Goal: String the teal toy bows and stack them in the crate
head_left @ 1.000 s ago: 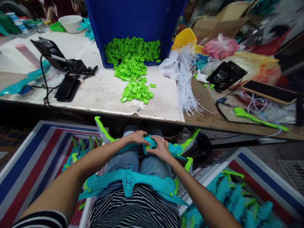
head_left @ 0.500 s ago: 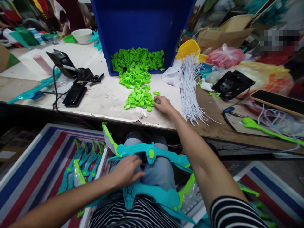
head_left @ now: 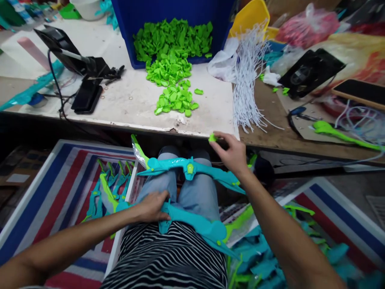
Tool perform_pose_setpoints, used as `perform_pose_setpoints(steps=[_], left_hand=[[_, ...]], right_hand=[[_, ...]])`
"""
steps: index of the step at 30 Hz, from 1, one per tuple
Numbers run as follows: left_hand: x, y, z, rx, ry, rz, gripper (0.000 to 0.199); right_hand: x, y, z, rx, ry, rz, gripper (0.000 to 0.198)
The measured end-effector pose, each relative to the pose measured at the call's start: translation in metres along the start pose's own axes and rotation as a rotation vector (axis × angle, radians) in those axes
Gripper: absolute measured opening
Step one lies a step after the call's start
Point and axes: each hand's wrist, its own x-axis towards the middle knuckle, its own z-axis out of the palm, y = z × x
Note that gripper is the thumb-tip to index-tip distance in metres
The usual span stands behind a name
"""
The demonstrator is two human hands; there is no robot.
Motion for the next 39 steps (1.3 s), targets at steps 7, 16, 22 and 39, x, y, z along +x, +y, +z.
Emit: perform_pose_setpoints(steps=[7, 16, 22, 39], left_hand=[[0.048, 0.016, -0.011, -0.091, 0.03, 0.123, 0.052], [0.086, 0.006, -0.005, -0.396, -0.12, 0.146, 0.036], [0.08, 0.003, -0.007, -0.615, -0.159, 0.036, 0.044], [0.072, 0.001, -0.006, -0.215, -0.089, 0.326, 0.056]], right_hand=[[-0.115, -0.027, -0.012, 0.096, -0.187, 0.018, 0.023], [-0.185, -0.059, 0.03, 0.01, -0.378, -0.175, 0.023], [-0.189, -0.061, 0.041, -0.039, -0.374, -0.2, 0.022], [-0.193, -0.063, 0.057, -0.17, -0.465, 0.248, 0.064]])
